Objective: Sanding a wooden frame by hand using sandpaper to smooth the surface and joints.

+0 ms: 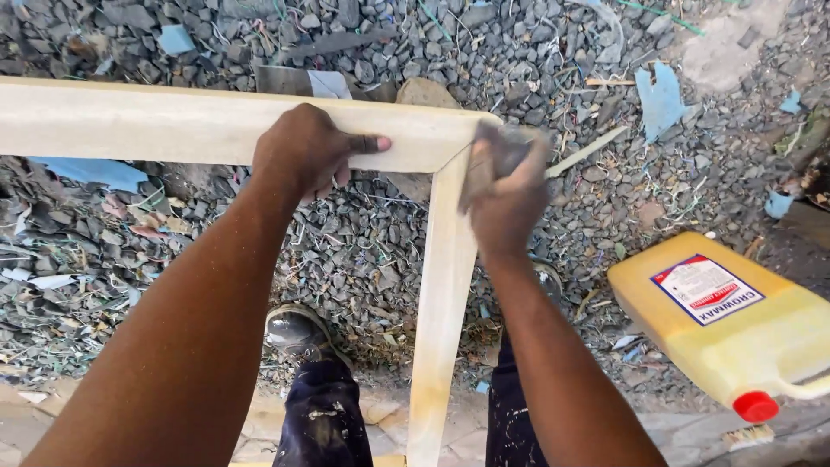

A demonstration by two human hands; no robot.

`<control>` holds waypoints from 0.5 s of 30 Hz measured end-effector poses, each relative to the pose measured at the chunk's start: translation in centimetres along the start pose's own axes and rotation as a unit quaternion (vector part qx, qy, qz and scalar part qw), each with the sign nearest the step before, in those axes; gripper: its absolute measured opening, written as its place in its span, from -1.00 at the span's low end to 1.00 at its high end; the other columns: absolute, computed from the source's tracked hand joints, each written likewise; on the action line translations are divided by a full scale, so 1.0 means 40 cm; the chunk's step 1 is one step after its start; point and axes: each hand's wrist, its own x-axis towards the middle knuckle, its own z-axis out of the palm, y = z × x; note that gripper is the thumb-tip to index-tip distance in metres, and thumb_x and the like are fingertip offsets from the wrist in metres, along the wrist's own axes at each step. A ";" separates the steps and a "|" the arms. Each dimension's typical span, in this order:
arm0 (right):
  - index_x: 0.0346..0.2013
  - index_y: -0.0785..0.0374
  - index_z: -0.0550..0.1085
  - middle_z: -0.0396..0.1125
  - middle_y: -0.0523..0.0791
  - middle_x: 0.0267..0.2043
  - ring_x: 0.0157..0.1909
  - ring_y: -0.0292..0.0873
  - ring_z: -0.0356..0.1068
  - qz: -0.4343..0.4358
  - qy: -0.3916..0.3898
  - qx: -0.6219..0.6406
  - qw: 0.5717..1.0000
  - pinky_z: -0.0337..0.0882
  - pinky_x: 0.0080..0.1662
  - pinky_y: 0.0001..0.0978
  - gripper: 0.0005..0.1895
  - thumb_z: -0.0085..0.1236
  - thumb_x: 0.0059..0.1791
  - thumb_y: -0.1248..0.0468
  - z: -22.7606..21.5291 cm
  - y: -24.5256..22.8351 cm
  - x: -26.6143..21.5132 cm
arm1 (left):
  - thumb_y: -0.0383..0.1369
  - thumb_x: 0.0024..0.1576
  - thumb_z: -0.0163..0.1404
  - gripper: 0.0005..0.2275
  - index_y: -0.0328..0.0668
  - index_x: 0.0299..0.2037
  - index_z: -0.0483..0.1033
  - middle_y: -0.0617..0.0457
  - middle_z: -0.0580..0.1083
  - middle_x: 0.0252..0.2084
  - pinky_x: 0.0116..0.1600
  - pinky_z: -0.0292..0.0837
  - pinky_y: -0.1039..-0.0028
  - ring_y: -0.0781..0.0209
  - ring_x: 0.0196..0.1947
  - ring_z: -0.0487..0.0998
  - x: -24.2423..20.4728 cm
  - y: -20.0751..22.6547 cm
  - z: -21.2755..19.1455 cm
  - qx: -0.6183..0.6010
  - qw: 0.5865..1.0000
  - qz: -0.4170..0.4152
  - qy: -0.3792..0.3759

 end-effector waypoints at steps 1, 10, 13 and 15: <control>0.02 0.15 0.30 0.39 0.03 -0.39 -0.37 0.20 0.49 -0.001 0.000 0.003 1.000 0.43 -0.35 -0.02 -0.59 0.23 0.02 0.07 0.021 -0.005 0.011 | 0.10 0.14 0.16 -0.48 -0.23 -0.60 0.55 0.02 0.37 -0.77 -0.57 0.32 0.38 0.19 -0.84 0.38 0.012 0.003 -0.004 0.000 1.000 -0.001 0.003; -0.27 0.19 0.38 0.35 -0.06 -0.55 -0.50 0.09 0.47 -0.029 -0.041 -0.006 0.999 0.44 -0.47 -0.12 -0.63 0.28 -0.01 -0.01 0.051 -0.007 -0.107 | 0.00 0.18 0.18 -0.55 -0.34 -0.40 0.57 -0.01 0.42 -0.65 -0.64 0.30 0.47 0.25 -0.79 0.38 0.004 -0.004 -0.009 -0.074 0.997 0.003 0.001; 0.02 0.29 0.31 0.39 0.02 -0.33 -0.36 0.12 0.49 -0.040 0.061 -0.001 0.997 0.49 -0.28 -0.09 -0.58 0.19 0.07 0.08 0.022 -0.015 -0.005 | 0.02 0.18 0.16 -0.52 -0.36 -0.43 0.56 -0.05 0.44 -0.63 -0.60 0.34 0.44 0.22 -0.77 0.39 0.004 -0.010 0.006 -0.057 0.998 -0.006 -0.024; -0.03 0.26 0.31 0.37 0.02 -0.37 -0.37 0.19 0.48 -0.052 0.071 -0.062 0.994 0.47 -0.35 -0.01 -0.65 0.09 0.11 0.05 0.042 -0.026 -0.030 | 0.02 0.18 0.17 -0.53 -0.31 -0.50 0.54 0.00 0.41 -0.68 -0.61 0.31 0.41 0.22 -0.80 0.36 0.016 -0.006 0.003 -0.040 0.999 0.008 -0.008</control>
